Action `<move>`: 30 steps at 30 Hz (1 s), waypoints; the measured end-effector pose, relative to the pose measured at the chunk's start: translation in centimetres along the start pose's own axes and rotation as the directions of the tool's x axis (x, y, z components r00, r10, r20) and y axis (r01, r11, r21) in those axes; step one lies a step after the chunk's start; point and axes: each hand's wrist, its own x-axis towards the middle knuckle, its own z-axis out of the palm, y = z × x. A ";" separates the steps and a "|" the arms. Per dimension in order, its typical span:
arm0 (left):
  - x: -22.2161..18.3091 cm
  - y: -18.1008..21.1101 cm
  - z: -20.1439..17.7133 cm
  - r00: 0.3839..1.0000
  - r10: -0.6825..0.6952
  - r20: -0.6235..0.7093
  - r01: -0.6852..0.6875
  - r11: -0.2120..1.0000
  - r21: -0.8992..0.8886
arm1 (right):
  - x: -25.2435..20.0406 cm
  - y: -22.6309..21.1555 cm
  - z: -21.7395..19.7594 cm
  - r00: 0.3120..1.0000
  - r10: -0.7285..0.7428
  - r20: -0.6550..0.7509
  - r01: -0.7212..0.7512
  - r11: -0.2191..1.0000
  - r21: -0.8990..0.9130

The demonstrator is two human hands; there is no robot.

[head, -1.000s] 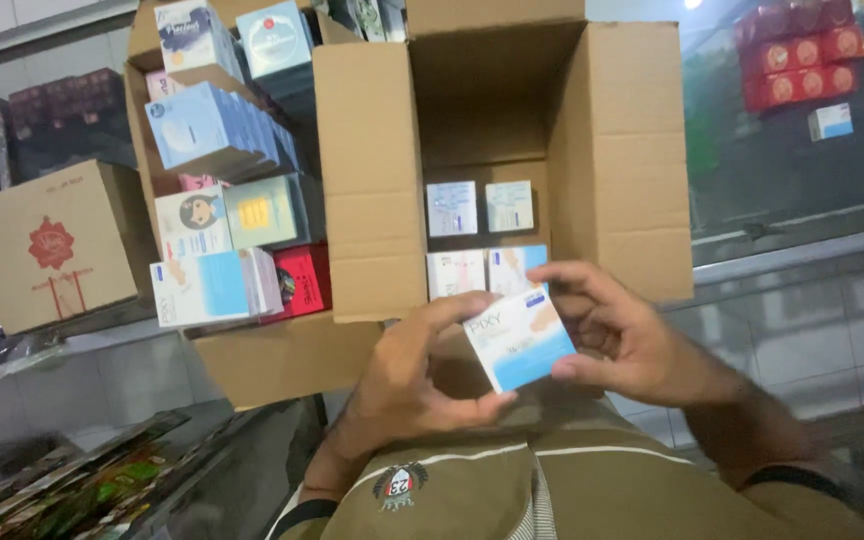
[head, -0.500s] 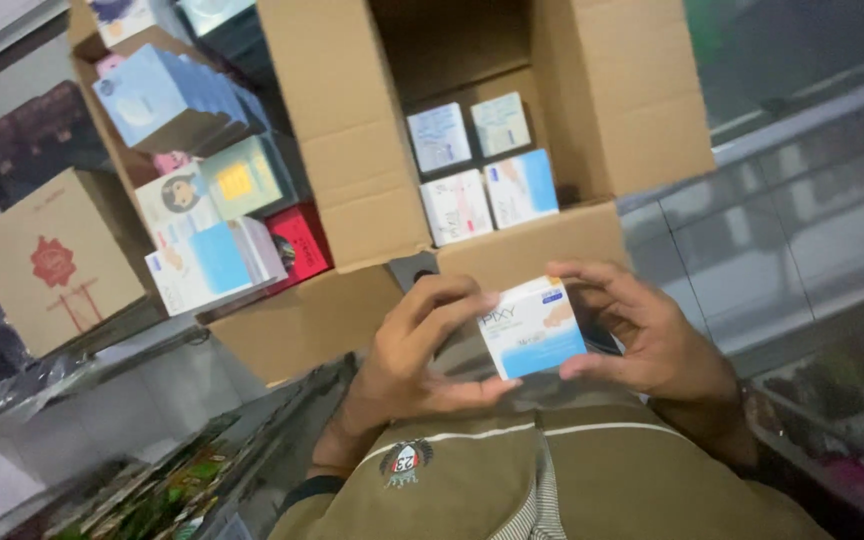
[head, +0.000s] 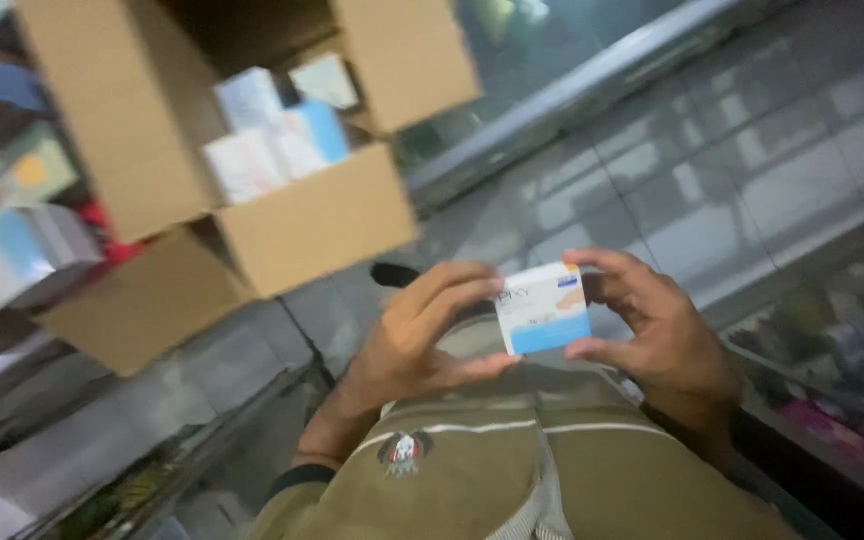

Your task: Arranging cosmetic products from a cardboard box onto a glass display counter.

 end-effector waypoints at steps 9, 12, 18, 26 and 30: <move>4.5 -2.0 19.2 0.991 -0.060 0.116 0.076 0.987 -0.140 | -9.1 4.1 -16.0 0.998 0.012 -0.056 -0.016 0.998 -0.061; 6.8 -2.1 24.4 0.982 -0.072 0.174 0.094 0.988 -0.126 | -11.8 5.3 -20.1 0.992 0.046 -0.116 -0.049 0.998 -0.024; 10.3 -6.0 32.1 0.957 -0.118 0.264 0.162 0.976 -0.148 | -12.2 9.6 -27.3 0.983 0.115 -0.141 -0.125 0.990 -0.060; 18.2 -14.3 40.6 0.919 -0.226 0.324 0.269 0.959 -0.094 | -6.7 12.3 -39.0 0.967 0.203 -0.154 -0.233 0.949 -0.212; 22.9 -19.7 45.3 0.925 -0.274 0.261 0.305 0.949 -0.084 | -2.8 13.6 -45.7 0.954 0.228 -0.193 -0.274 0.924 -0.266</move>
